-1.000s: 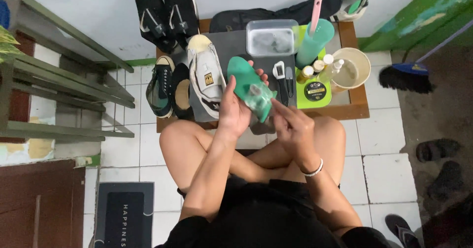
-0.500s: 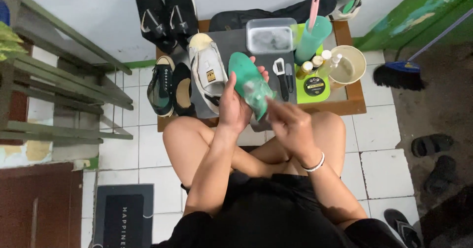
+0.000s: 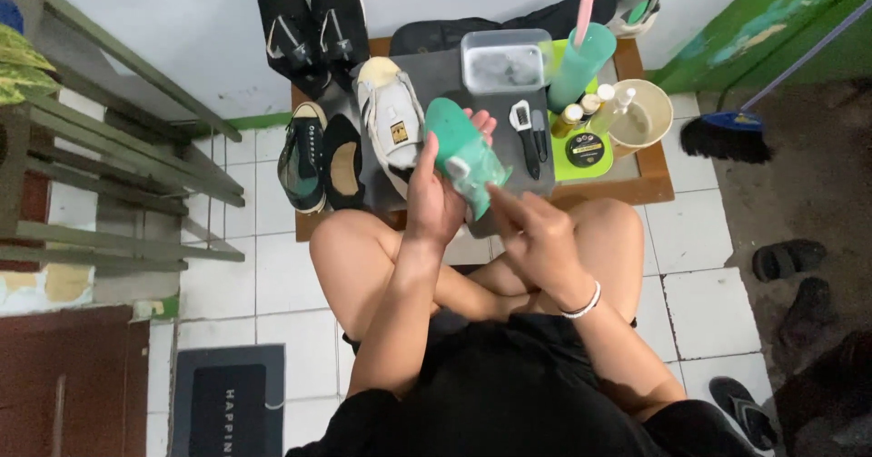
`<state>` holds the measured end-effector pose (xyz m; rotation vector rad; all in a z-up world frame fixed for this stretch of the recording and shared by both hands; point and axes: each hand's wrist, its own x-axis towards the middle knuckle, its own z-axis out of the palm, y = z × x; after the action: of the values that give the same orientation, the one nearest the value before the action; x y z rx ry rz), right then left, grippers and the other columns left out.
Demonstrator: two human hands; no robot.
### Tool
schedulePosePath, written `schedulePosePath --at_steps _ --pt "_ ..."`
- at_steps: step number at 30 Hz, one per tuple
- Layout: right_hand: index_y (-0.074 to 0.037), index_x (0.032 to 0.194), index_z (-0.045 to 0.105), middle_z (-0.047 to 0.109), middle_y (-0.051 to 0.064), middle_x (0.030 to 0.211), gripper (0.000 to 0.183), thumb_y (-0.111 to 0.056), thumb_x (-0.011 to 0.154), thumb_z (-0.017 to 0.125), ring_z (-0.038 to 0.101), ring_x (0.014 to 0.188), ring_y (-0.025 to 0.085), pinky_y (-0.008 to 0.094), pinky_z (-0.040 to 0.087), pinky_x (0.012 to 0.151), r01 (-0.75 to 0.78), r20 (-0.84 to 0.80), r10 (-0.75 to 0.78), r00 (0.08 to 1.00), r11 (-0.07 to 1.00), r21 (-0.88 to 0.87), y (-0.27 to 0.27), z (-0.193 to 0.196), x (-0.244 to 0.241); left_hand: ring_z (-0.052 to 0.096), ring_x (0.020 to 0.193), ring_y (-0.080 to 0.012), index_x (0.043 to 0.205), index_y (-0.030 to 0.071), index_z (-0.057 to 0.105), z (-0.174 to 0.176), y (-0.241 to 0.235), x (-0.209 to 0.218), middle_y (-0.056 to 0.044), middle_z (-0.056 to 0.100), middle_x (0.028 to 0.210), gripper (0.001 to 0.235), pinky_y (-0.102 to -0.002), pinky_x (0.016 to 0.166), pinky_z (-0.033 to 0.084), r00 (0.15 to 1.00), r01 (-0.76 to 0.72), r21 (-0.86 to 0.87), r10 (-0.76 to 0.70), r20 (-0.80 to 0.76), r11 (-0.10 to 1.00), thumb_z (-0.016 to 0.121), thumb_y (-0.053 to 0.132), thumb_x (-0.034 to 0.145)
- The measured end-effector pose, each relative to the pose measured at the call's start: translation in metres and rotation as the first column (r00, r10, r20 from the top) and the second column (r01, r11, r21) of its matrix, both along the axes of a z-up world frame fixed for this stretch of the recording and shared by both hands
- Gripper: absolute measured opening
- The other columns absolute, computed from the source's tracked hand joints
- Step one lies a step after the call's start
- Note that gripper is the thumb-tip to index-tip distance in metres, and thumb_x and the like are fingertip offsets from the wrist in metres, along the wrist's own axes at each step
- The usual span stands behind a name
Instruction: The person is cleaning a green shoe insole using a toothbrush and a cleaning solution. They repeatedly dip the toothbrush into a container of solution and scrub the insole, focusing on different areas to remove dirt and stains.
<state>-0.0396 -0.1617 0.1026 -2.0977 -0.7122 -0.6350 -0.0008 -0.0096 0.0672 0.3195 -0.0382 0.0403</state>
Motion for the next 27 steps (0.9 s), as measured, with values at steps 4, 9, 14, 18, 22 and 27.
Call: schedulePosePath --at_steps 4,9,14,18,22,27 --pt "-0.004 0.114 0.079 0.055 0.01 0.062 0.026 0.006 0.093 0.068 0.059 0.054 0.022 0.031 0.05 0.055 0.023 0.026 -0.025 0.999 0.998 0.062 -0.007 0.003 0.005 0.028 0.153 -0.0377 0.154 -0.004 0.037 0.017 -0.003 -0.011 -0.025 0.034 0.161 0.059 -0.044 0.13 0.027 1.0 -0.001 0.0 0.001 -0.019 1.0 0.042 0.034 0.111" --pt "-0.003 0.113 0.078 0.06 0.012 0.066 0.027 0.006 0.091 0.067 0.062 0.058 0.026 0.037 0.052 0.058 -0.002 0.03 0.003 1.0 1.0 -0.004 -0.012 0.004 0.007 0.025 0.154 -0.0373 0.156 -0.004 0.035 0.021 -0.005 -0.013 -0.024 0.029 0.163 0.061 -0.043 0.13 0.027 1.0 0.016 0.065 -0.016 -0.005 0.998 0.043 0.035 0.11" --pt "-0.003 0.106 0.079 0.058 0.011 0.062 0.025 0.007 0.087 0.066 0.059 0.054 0.027 0.034 0.052 0.056 -0.057 -0.02 0.057 0.998 0.998 -0.006 -0.013 0.002 0.006 0.025 0.155 -0.0358 0.157 -0.003 0.033 0.023 -0.009 -0.012 -0.023 0.029 0.164 0.063 -0.042 0.131 0.026 1.0 0.0 0.105 0.001 -0.007 0.994 0.041 0.037 0.11" --pt "-0.003 0.109 0.08 0.061 0.012 0.064 0.025 0.006 0.089 0.068 0.062 0.055 0.028 0.036 0.052 0.056 -0.053 -0.006 0.053 0.999 0.998 0.02 -0.017 0.005 0.018 0.022 0.156 -0.0344 0.159 0.0 0.031 0.024 -0.014 -0.009 -0.02 0.027 0.166 0.064 -0.041 0.131 0.024 1.0 0.008 0.11 -0.008 -0.001 0.994 0.042 0.039 0.109" --pt "-0.007 0.106 0.082 0.065 0.009 0.064 0.023 0.002 0.088 0.071 0.063 0.053 0.024 0.033 0.052 0.055 -0.097 -0.093 0.099 0.991 0.995 0.033 -0.02 0.0 0.02 0.022 0.157 -0.0333 0.159 0.0 0.031 0.018 -0.015 -0.001 -0.019 0.027 0.166 0.064 -0.041 0.131 0.022 1.0 0.01 0.084 -0.01 0.007 0.996 0.043 0.038 0.11" --pt "-0.01 0.105 0.082 0.064 0.01 0.063 0.018 -0.006 0.091 0.072 0.06 0.05 0.019 0.03 0.051 0.051 -0.068 -0.11 0.066 0.992 0.998 -0.016 -0.024 -0.005 0.018 0.025 0.156 -0.0337 0.159 0.0 0.034 0.012 -0.017 0.003 -0.019 0.029 0.166 0.065 -0.041 0.13 0.025 1.0 0.01 0.067 -0.009 -0.016 0.998 0.046 0.039 0.108"
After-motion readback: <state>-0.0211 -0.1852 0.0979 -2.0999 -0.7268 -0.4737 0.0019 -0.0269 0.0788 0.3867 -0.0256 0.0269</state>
